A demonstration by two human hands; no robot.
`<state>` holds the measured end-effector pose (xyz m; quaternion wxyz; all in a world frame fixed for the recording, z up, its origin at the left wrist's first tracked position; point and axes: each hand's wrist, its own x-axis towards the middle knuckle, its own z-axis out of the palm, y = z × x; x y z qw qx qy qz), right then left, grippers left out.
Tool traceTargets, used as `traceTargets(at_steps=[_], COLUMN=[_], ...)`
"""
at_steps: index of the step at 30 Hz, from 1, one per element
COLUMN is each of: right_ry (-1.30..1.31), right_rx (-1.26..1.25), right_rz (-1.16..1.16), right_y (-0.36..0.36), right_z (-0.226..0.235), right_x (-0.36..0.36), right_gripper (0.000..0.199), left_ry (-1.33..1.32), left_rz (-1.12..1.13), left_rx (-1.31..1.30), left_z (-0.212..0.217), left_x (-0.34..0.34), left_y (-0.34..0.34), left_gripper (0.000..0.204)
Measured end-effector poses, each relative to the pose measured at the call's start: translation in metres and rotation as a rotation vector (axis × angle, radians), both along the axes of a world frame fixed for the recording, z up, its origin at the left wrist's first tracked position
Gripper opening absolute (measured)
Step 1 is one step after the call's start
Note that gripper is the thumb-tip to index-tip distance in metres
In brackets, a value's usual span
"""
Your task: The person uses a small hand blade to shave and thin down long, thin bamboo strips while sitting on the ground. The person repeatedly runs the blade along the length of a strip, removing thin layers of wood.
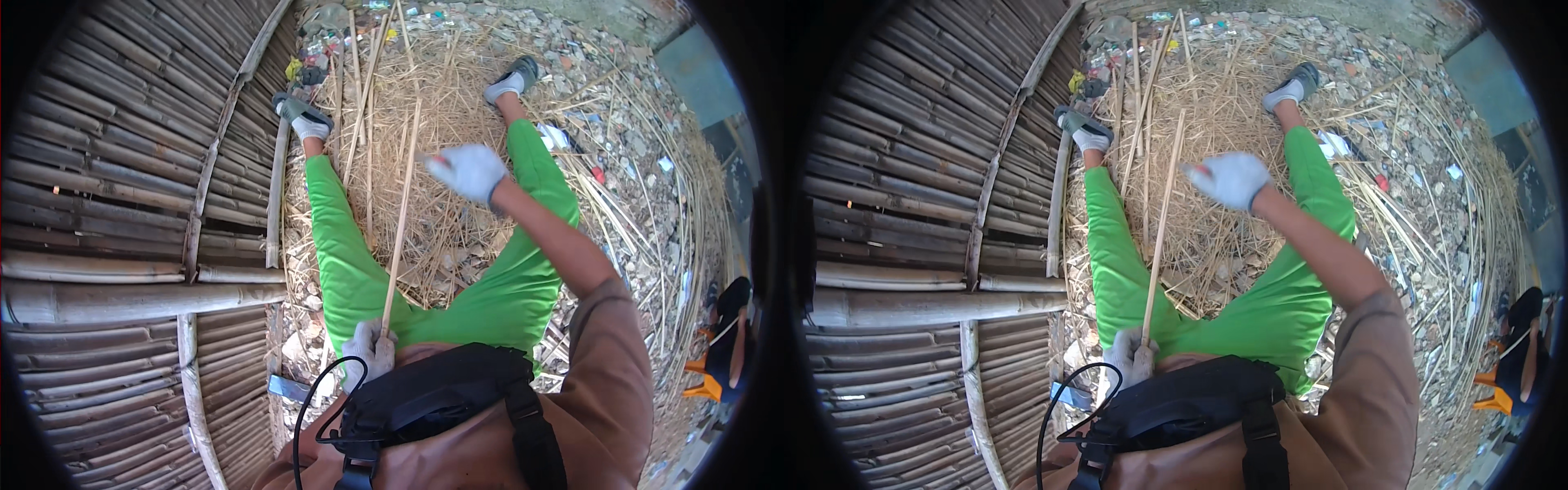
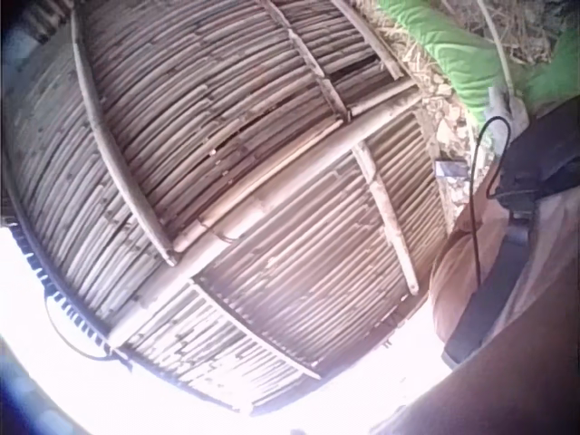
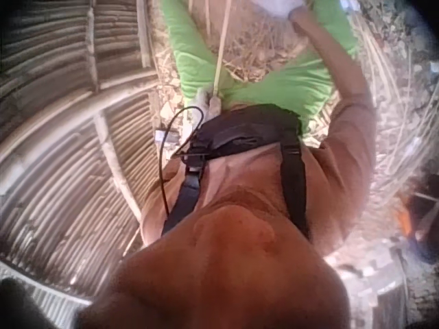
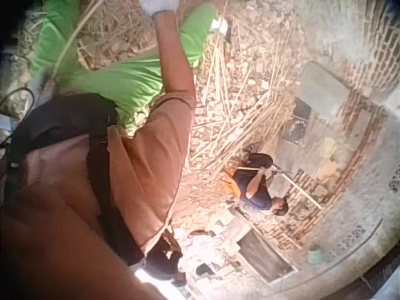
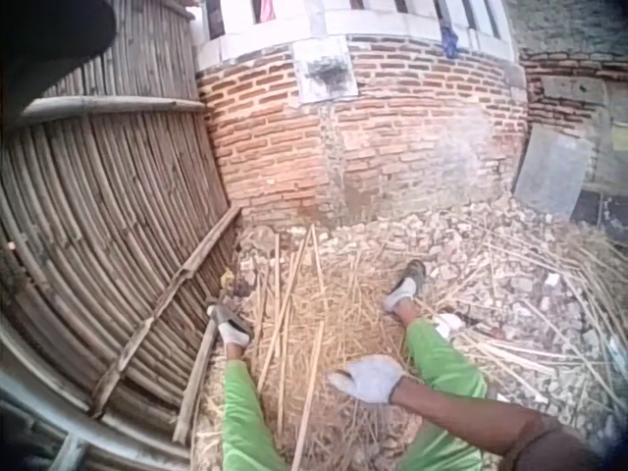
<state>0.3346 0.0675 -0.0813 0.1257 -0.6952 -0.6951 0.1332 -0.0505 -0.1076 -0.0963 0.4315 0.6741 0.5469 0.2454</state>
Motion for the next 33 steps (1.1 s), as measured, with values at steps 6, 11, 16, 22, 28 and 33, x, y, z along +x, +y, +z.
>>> traceTargets(at_steps=[6,11,16,22,28,33], right_ry=[0.681,1.249,1.4,0.76,0.162,0.058], right_rx=[0.036,-0.128,-0.186,0.042,-0.116,-0.135], right_rz=[-0.367,-0.436,-0.457,-0.107,0.101,-0.009], right_y=[0.005,-0.005,-0.013,-0.036,-0.089,-0.067], right_z=[-0.035,-0.04,-0.032,-0.094,-0.05,-0.046], right_x=[0.026,-0.037,-0.069,-0.086,-0.108,-0.091], right_gripper=[0.075,0.052,0.037,0.055,0.076,0.074], left_ry=[-0.125,-0.254,-0.229,-0.506,-0.449,-0.36], left_rz=[0.044,-0.06,-0.075,-0.082,-0.004,0.043], left_rx=[-0.192,-0.247,-0.575,-0.609,-0.58,-0.536], left_z=[-0.002,-0.024,0.011,-0.001,-0.02,-0.011], left_x=[0.004,-0.004,0.014,0.056,0.05,0.055], left_y=[0.011,0.011,0.032,0.081,0.077,0.069], left_gripper=[0.019,0.018,0.019,0.025,0.027,0.029])
